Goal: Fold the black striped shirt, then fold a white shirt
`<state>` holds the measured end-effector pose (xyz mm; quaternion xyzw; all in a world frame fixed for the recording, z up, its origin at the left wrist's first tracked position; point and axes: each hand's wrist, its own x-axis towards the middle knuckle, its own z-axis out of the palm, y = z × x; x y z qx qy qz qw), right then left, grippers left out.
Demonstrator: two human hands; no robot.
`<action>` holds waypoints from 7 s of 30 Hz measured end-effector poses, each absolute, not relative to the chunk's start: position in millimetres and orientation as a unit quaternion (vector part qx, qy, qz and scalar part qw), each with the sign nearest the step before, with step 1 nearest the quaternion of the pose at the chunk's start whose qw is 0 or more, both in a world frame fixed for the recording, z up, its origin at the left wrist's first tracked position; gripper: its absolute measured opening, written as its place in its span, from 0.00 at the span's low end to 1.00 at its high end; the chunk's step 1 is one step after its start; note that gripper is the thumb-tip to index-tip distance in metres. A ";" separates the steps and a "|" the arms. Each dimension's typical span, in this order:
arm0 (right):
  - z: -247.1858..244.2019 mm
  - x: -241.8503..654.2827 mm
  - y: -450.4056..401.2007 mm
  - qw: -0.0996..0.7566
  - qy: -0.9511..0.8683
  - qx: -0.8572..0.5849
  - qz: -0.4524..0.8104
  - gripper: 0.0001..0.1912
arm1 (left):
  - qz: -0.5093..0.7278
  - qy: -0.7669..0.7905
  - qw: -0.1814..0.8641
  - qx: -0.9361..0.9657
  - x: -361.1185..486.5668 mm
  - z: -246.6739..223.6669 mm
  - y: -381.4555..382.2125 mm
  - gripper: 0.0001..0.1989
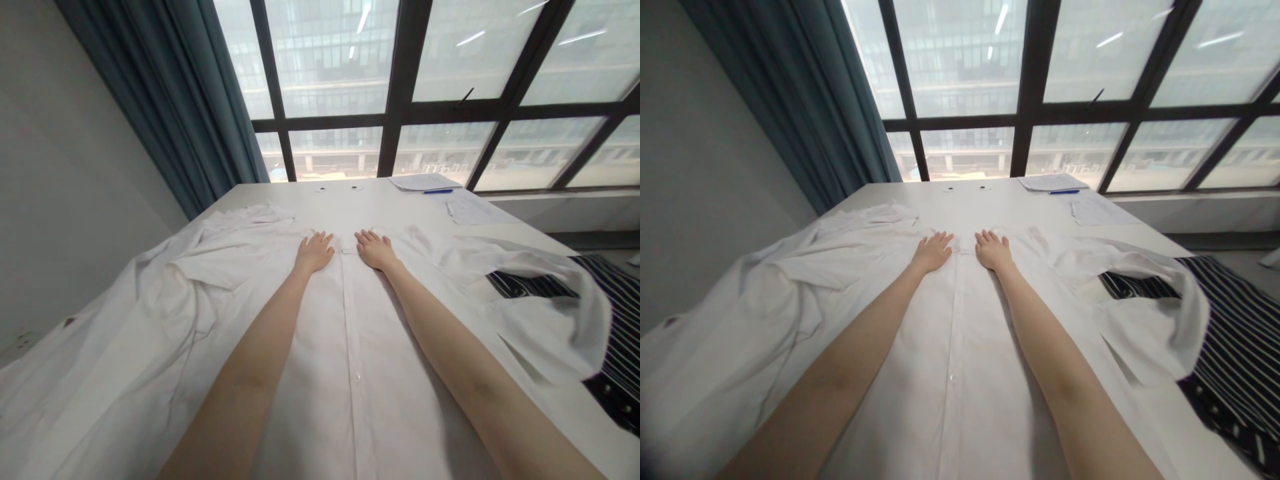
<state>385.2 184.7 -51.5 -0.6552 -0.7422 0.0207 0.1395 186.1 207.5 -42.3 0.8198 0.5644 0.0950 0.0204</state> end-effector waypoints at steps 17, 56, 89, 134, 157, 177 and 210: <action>-50.6 404.2 184.7 0.278 -0.641 -0.715 -0.021 0.24 | 0.237 0.659 -0.043 0.712 176.3 -43.6 200.9 0.17; -31.0 385.5 175.0 0.258 -0.797 -0.542 -0.069 0.17 | 0.240 0.399 -0.088 0.880 182.0 -33.2 188.1 0.05; -40.4 386.7 181.6 0.292 -0.803 -0.520 0.012 0.11 | 0.275 0.430 0.004 0.860 181.7 -37.5 192.2 0.09; -39.3 397.3 175.2 0.134 -0.697 -0.704 -0.022 0.32 | 0.075 0.618 -0.044 0.781 181.5 -37.7 186.5 0.28; -45.3 388.2 184.7 0.052 -0.713 -0.698 0.040 0.39 | 0.030 0.617 0.001 0.786 161.7 -42.1 224.2 0.35; -27.8 517.7 108.7 0.071 -0.613 -0.782 -0.083 0.29 | 0.076 0.575 -0.080 0.811 168.2 -22.8 165.5 0.26; -43.3 419.5 -86.6 0.075 -0.796 -0.601 0.011 0.29 | 0.036 0.438 -0.031 0.898 123.8 -37.3 -39.9 0.28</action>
